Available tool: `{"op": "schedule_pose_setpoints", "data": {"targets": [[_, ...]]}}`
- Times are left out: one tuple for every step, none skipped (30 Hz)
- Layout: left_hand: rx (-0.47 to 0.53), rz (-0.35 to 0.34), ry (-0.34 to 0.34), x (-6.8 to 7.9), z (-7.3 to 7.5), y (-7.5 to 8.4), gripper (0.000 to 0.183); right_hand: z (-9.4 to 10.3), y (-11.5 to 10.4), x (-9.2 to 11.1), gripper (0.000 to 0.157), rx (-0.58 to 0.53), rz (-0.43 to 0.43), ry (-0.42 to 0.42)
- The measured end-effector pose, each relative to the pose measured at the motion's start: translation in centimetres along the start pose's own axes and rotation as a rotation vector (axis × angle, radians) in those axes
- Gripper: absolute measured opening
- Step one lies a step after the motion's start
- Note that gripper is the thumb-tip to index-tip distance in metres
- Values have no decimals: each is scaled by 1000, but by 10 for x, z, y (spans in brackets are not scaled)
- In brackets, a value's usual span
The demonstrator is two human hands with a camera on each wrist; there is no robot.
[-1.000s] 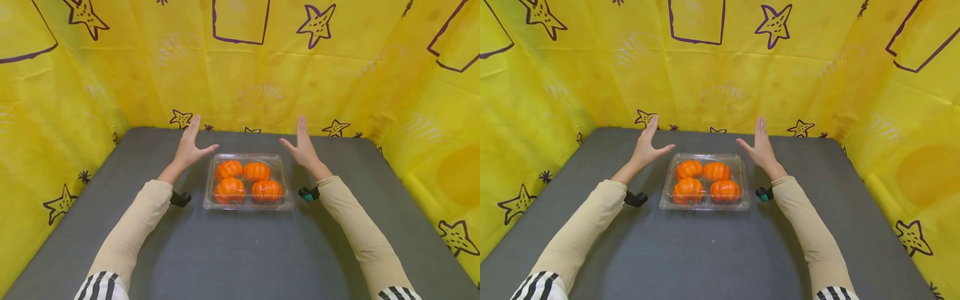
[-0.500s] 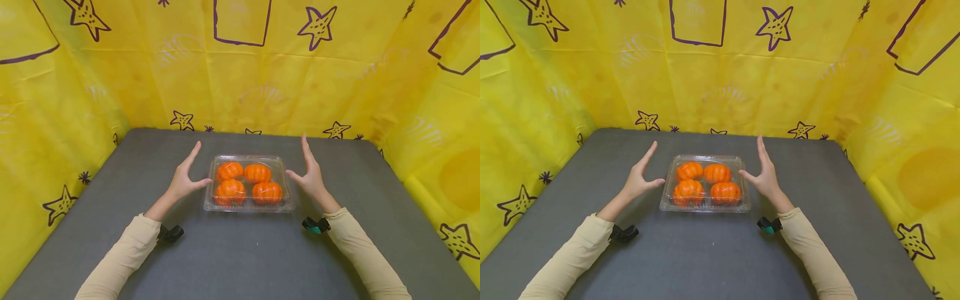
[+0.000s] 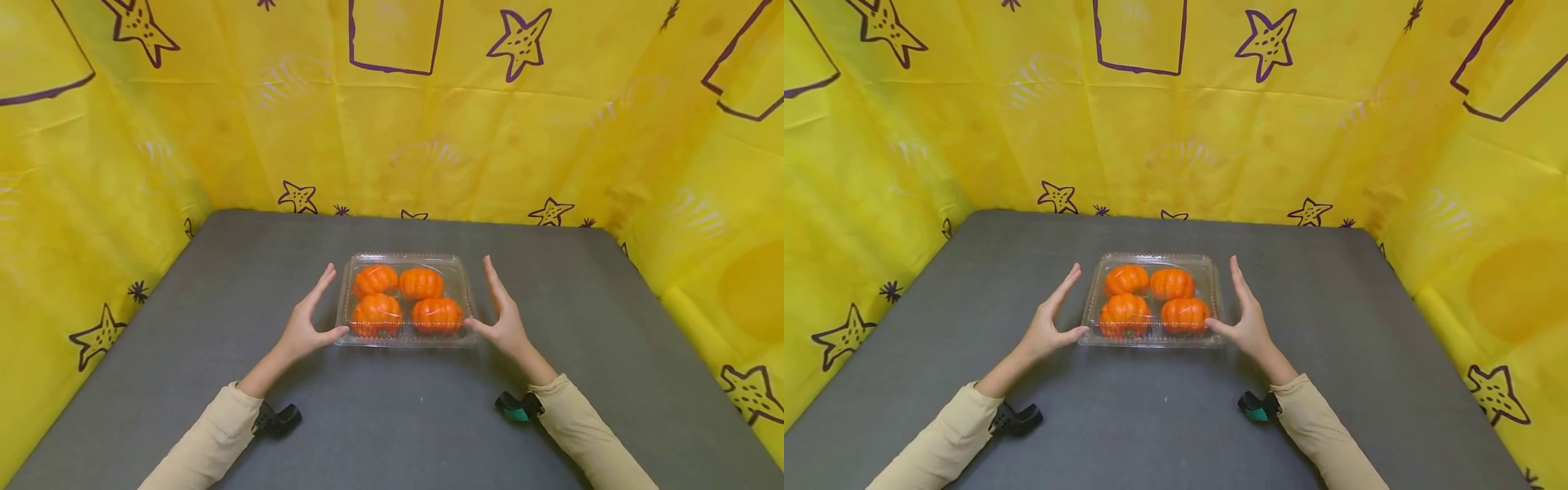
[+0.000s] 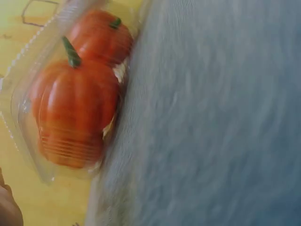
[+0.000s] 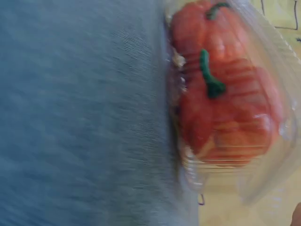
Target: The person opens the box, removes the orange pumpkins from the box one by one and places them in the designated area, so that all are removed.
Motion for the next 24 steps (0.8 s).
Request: {"op": "schedule_pose_setpoints", "data": {"targets": [[4, 9, -4, 1, -1, -1, 83, -1, 1, 2, 95, -5, -3, -15], [7, 21, -8, 3, -3, -2, 83, -2, 3, 3, 95, -6, -6, -32], [11, 36, -15, 4, -4, -4, 84, -3, 4, 5, 97, -3, -13, -49], [12, 50, -22, 5, -4, -5, 86, -4, 4, 5, 98, -6, -20, -67], [10, 60, -30, 6, -5, -6, 88, -5, 5, 5, 99, -4, -26, -80], [8, 69, -38, 8, -6, -7, 90, -6, 6, 6, 100, 4, -34, -88], [7, 83, -47, 9, -7, -8, 92, -7, 7, 6, 100, 12, -41, -93], [7, 97, -57, 10, -8, -9, 95, -8, 9, 6, 100, 19, -50, -95], [6, 111, -66, 11, -9, -10, 97, -9, 10, 6, 100, 26, -59, -91], [3, 123, -71, 11, -10, -11, 99, -10, 12, 6, 100, 26, -71, -88], [1, 135, -74, 12, -11, -12, 101, -11, 14, 6, 99, 29, -85, -87], [1, 147, -73, 13, -12, -12, 102, -13, 17, 7, 98, 22, -98, -93], [-3, 160, -74, 14, -13, -12, 103, -14, 20, 8, 97, 6, -108, -101], [1, 173, -77, 15, -15, -12, 104, -16, 22, 9, 96, -11, -114, -107], [4, 185, -81, 16, -16, -12, 105, -16, 24, 11, 95, -30, -118, -112], [9, 196, -84, 17, -18, -12, 106, -17, 26, 12, 95, -45, -119, -120], [14, 209, -89, 18, -20, -12, 107, -18, 27, 14, 94, -52, -119, -124], [18, 220, -93, 19, -21, -12, 108, -18, 28, 16, 95, -52, -118, -125], [20, 232, -98, 20, -22, -12, 108, -17, 28, 17, 96, -41, -119, -122], [24, 242, -102, 20, -24, -12, 109, -16, 28, 19, 97, -18, -121, -116], [24, 247, -102, 20, -25, -12, 109, -16, 28, 20, 100, 4, -128, -112], [20, 253, -100, 21, -25, -12, 109, -16, 29, 21, 101, 29, -133, -113], [16, 255, -100, 21, -25, -12, 108, -16, 29, 22, 103, 51, -141, -112], [14, 254, -100, 21, -24, -12, 108, -16, 29, 23, 103, 69, -148, -113]]}}
Point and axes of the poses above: each hand's wrist, its own x-axis away from the middle knuckle, its own z-axis out of the back of the hand, y = z × x, the point moved 4 cm from there along -x, towards the middle knuckle, and after that the axes turned 15 degrees about -z, right-handed, at the moved point
